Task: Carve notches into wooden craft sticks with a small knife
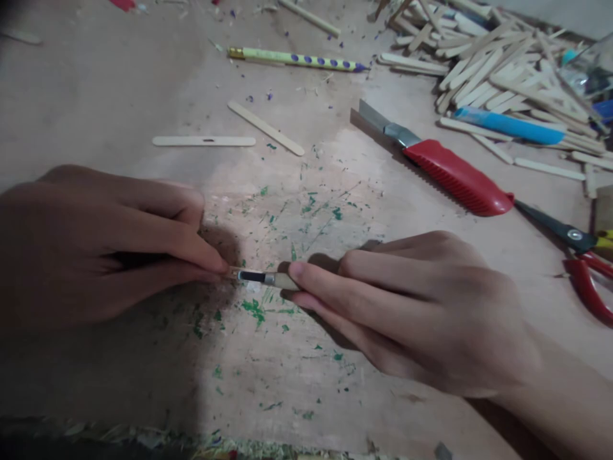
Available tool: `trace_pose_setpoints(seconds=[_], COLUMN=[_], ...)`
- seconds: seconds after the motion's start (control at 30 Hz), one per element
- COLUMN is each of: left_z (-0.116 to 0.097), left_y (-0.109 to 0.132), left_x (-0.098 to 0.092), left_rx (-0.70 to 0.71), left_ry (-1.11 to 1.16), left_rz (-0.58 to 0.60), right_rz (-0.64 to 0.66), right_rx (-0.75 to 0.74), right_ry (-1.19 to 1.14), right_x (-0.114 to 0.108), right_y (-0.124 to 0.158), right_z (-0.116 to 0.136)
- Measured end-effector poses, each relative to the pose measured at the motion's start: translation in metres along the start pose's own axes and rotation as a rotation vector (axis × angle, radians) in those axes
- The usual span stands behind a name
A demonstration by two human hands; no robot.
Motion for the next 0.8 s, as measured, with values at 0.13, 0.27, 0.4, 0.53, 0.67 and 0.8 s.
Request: trace_pose_setpoints(seconds=[0.13, 0.27, 0.4, 0.53, 0.67, 0.8], left_z=[0.002, 0.003, 0.002, 0.000, -0.002, -0.002], left_y=[-0.001, -0.001, -0.002, -0.002, 0.000, 0.000], left_x=[0.002, 0.001, 0.000, -0.002, -0.003, -0.002], left_rx=[0.011, 0.034, 0.037, 0.031, 0.036, 0.029], left_ry=[-0.003, -0.002, 0.010, 0.025, 0.028, -0.015], left_rz=[0.007, 0.003, 0.018, 0.022, 0.020, 0.025], right_rz=[0.002, 0.007, 0.004, 0.005, 0.000, -0.006], right_rx=[0.008, 0.005, 0.003, -0.002, 0.001, -0.104], right_ry=[-0.005, -0.006, -0.001, 0.001, 0.016, 0.085], right_x=[0.010, 0.018, 0.019, 0.016, 0.007, -0.009], right_y=[0.007, 0.011, 0.009, 0.008, -0.003, -0.030], right_z=[0.009, 0.015, 0.016, 0.018, 0.021, 0.027])
Point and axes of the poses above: each hand's wrist, its own y-axis away from the middle knuckle, its own x-axis out of the palm, z = x × y, the point moved 5 cm from there along -y, towards the middle knuckle, and after that the axes turned 5 degrees about z, right-handed, at the moved point
